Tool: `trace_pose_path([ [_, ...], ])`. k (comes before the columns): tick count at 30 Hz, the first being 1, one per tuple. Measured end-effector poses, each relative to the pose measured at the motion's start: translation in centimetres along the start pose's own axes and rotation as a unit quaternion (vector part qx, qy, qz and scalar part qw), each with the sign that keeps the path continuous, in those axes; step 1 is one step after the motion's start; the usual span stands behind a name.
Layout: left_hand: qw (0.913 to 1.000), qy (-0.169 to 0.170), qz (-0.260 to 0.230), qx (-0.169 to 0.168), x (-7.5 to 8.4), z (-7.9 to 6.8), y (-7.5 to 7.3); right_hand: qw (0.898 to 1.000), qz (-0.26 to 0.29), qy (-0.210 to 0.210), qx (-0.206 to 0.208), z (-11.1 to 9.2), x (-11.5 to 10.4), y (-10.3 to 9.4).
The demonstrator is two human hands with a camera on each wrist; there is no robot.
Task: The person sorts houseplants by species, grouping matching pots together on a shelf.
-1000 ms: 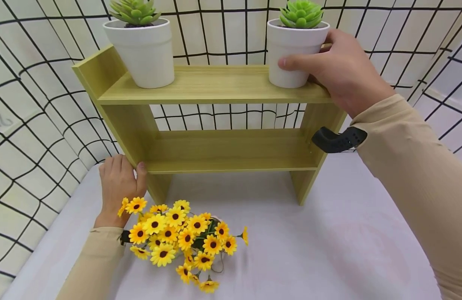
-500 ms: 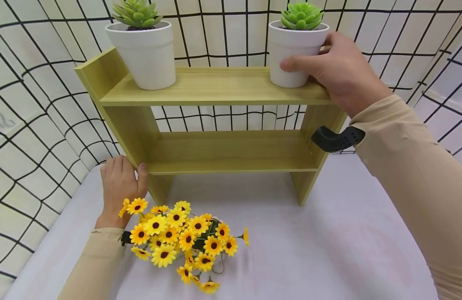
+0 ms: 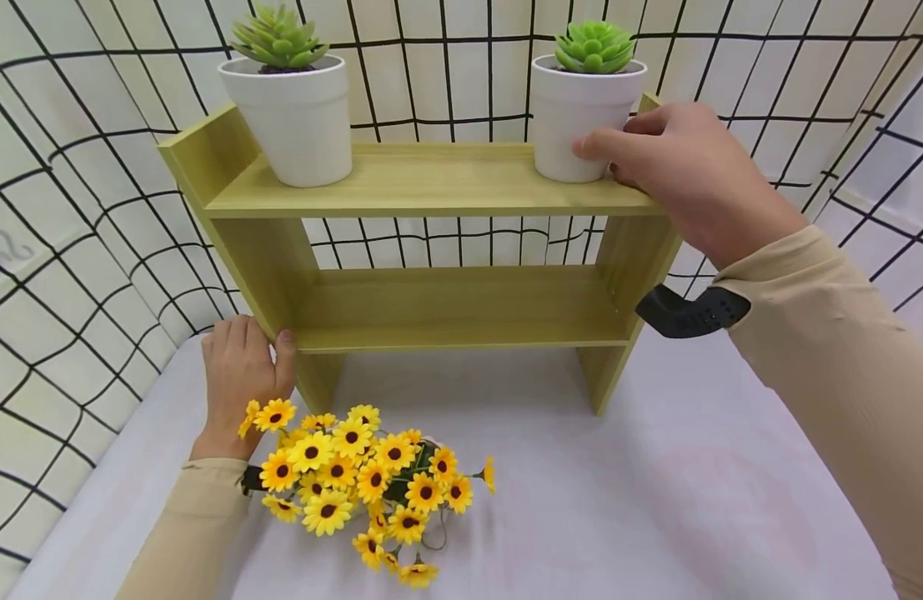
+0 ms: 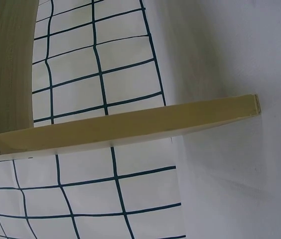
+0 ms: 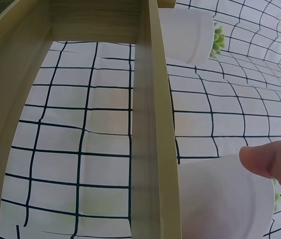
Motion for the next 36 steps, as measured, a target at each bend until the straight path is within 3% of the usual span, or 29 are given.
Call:
trace_pose_path([
  [6,0.9998,0.016,0.009,0.009,0.1,0.2,-0.1,1.000,0.022,-0.012,-0.017,-1.6,0.3,0.0],
  [12,0.9998,0.014,0.014,0.004,0.0,-0.1,-0.1,0.996,0.066,-0.056,0.033,-2.9,0.4,0.0],
  [17,0.9999,0.008,0.009,-0.009,-0.1,-0.1,0.1,0.993,0.061,-0.065,0.076,-4.4,0.4,0.6],
  [21,0.9999,0.011,-0.002,-0.001,0.1,0.0,0.0,0.990,0.072,-0.082,0.092,-5.4,0.6,1.4],
  [26,0.9997,0.020,-0.001,0.012,0.1,0.2,0.0,0.975,0.142,-0.139,0.095,-6.4,1.0,3.3],
  [32,0.9995,0.024,-0.002,0.019,0.1,0.2,-0.1,0.947,0.259,-0.179,0.067,-7.2,2.5,6.6],
  [35,0.9996,0.023,0.000,0.016,0.1,0.1,0.0,0.943,0.272,-0.186,0.056,-7.5,3.4,8.2],
  [36,0.9997,0.022,0.000,0.015,0.1,0.0,0.0,0.946,0.263,-0.184,0.055,-7.6,3.8,8.6],
])
Point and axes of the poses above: each hand's wrist, its own z-axis towards the middle knuckle, its own y-axis out of the palm, x = y × z, the point moved 8 cm from there along z, towards the middle knuckle, and after that the axes turned 12 degrees about -y, right-handed, at the moved point
